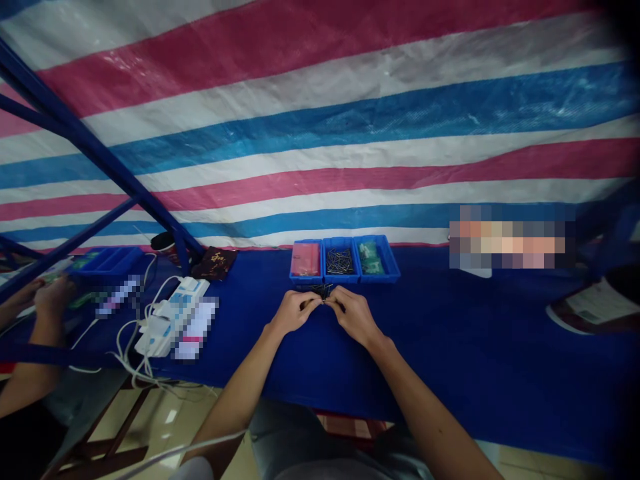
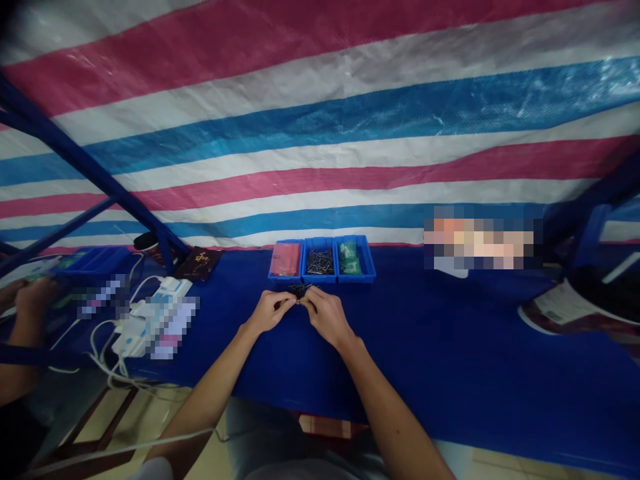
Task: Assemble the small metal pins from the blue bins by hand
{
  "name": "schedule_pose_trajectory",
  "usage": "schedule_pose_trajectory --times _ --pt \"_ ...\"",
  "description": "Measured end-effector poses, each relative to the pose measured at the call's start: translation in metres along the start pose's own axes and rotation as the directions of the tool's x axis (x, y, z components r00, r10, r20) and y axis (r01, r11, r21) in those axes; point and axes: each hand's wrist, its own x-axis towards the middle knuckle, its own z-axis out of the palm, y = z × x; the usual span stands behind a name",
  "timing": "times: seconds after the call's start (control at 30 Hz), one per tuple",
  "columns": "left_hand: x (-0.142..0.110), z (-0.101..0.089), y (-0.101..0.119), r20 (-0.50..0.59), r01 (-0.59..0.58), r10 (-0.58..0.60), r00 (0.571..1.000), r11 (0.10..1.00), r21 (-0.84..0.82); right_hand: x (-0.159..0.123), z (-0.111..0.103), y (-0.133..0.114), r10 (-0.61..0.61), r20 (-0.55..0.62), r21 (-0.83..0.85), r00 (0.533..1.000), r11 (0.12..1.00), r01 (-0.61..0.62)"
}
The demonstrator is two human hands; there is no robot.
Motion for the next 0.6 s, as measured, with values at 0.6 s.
schedule_pose_trajectory --times 0.6 --pt "0.0011 0.0013 0.0016 -0.004 -0.018 0.018 1.0 1.0 0.009 0.0013 -0.004 -0.0042 0.014 0.021 0.015 1.0 1.0 -0.015"
